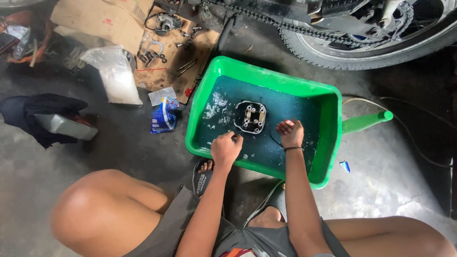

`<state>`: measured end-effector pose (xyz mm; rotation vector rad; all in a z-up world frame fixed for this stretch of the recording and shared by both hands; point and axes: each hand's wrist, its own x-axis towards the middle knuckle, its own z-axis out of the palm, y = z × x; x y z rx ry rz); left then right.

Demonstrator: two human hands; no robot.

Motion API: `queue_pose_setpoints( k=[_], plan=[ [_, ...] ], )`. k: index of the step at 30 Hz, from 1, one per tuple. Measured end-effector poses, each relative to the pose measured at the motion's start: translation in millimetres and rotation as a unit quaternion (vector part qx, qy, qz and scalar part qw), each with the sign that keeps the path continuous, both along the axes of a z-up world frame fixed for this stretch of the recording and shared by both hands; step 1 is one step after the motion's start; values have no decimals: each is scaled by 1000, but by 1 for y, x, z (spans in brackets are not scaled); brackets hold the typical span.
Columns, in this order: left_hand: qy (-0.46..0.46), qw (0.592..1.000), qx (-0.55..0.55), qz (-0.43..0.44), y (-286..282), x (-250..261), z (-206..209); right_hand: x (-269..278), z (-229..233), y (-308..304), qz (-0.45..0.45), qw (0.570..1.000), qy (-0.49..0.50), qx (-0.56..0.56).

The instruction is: Mixing cleaning powder in a basin and washing a motorcycle engine cylinder head.

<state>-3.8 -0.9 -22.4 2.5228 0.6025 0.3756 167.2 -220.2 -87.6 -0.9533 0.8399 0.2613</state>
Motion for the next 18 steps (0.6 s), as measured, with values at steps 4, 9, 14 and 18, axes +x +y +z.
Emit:
queue_pose_setpoints(
  k=[4,9,14,18],
  plan=[
    [-3,1000,9,8,-1,0,2,-5,1,5,-5,1000,14,3],
    [-13,1000,-8,15,1,1,15,0,-2,6,5,1000,27,6],
    [-44,998,29,43,0,7,-5,23,-4,2,-17,995,20,99],
    [-34,997,47,45,0,6,0,27,58,32,50,993,-12,106]
  ],
)
